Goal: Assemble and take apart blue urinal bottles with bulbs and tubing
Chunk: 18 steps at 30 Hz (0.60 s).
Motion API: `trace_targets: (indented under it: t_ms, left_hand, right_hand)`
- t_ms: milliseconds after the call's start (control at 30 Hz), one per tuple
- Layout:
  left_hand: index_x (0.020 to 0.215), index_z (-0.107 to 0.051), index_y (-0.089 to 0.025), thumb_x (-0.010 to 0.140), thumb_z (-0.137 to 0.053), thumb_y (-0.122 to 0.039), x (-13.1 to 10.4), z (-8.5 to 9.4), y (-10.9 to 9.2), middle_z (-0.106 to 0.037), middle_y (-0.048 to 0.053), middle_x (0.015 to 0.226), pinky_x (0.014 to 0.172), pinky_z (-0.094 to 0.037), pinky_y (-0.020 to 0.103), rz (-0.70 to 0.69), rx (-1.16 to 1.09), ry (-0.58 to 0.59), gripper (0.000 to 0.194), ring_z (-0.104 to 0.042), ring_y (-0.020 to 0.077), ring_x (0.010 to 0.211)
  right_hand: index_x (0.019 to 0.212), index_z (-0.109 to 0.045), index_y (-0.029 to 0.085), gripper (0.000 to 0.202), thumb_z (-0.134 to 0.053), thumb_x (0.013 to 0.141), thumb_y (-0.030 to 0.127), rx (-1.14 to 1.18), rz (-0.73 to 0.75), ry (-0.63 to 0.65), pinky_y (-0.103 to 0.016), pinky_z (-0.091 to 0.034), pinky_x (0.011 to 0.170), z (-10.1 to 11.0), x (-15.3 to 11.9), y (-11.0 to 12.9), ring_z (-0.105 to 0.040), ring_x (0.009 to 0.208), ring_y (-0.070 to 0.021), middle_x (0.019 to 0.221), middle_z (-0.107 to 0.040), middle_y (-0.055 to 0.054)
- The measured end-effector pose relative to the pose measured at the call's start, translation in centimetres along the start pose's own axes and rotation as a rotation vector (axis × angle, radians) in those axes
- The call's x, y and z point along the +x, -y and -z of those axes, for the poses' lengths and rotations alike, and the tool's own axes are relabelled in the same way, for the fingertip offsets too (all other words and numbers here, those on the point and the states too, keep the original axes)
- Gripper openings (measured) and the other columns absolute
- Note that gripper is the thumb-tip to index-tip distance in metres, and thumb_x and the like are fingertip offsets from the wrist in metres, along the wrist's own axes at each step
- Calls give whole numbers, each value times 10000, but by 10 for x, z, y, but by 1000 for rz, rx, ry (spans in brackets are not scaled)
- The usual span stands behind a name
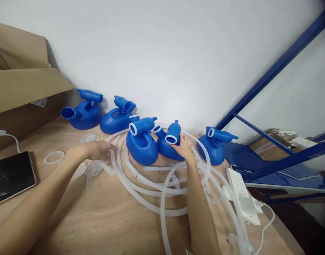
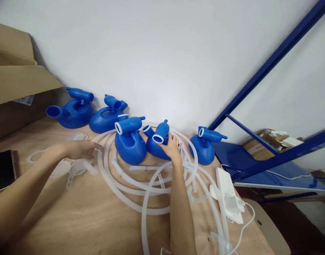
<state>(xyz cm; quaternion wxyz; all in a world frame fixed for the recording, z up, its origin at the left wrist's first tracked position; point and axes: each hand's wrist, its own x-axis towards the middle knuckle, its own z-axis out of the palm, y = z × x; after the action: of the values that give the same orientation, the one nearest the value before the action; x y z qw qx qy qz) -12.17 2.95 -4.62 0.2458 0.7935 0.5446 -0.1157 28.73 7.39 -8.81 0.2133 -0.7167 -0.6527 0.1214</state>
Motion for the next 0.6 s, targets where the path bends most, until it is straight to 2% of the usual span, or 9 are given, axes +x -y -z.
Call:
trace_targets:
  t_ms: [167,233,300,367,433,500,600]
  left_hand:
    - [1431,-625,-259,867,-605,-381,-2,1,-6,-742,76,1098,845,-518,295,-2,-18,59,577,-700,251,989]
    - [1419,-633,-257,840,-638,-410,2,-3,-8,-745,82,1114,855,-520,309,6,-17,78,599,-701,267,1012]
    - [1415,-639,-249,800,-682,-435,5,-6,-9,-747,96,1133,869,-523,330,15,-17,91,644,-703,287,1022]
    - [1419,-638,-229,799,-677,-454,6,-7,-9,-746,113,1159,893,-528,348,15,-25,93,662,-705,299,1034]
    - [1433,-623,-218,839,-614,-434,4,-4,-8,-743,118,1200,926,-531,350,2,-39,82,632,-703,293,1073]
    - [1459,-600,-218,846,-559,-347,-2,1,-2,-735,115,1245,940,-533,334,-12,-64,70,628,-698,278,1110]
    - [1483,-584,-213,740,-568,-219,-13,11,13,-710,121,1310,935,-541,317,27,-105,41,743,-676,289,1184]
  right_hand:
    - [1706,-176,204,1113,-725,838,632,84,75,62,-650,-184,1305,11,2,-17,-197,1641,-421,1749,-264,-211]
    - [1714,-152,192,1155,-726,831,666,108,105,141,-618,-177,1323,25,-2,-28,-138,1662,-403,1781,-176,-208]
    - [1713,-201,202,1129,-706,843,712,107,150,249,-585,-170,1340,43,-9,-38,-133,1668,-382,1796,-151,-178]
    - [1699,-284,266,1056,-698,851,739,111,196,338,-570,-196,1344,62,-19,-44,-182,1663,-366,1795,-204,-117]
    - [1678,-348,313,995,-704,854,742,113,215,373,-574,-235,1338,78,-29,-45,-245,1646,-369,1777,-281,-76]
    - [1669,-380,302,970,-707,862,729,109,206,376,-586,-303,1313,90,-39,-40,-337,1609,-389,1730,-387,-90]
    - [1660,-408,266,944,-698,877,708,96,169,421,-579,-461,1216,100,-53,-22,-512,1497,-411,1569,-594,-137]
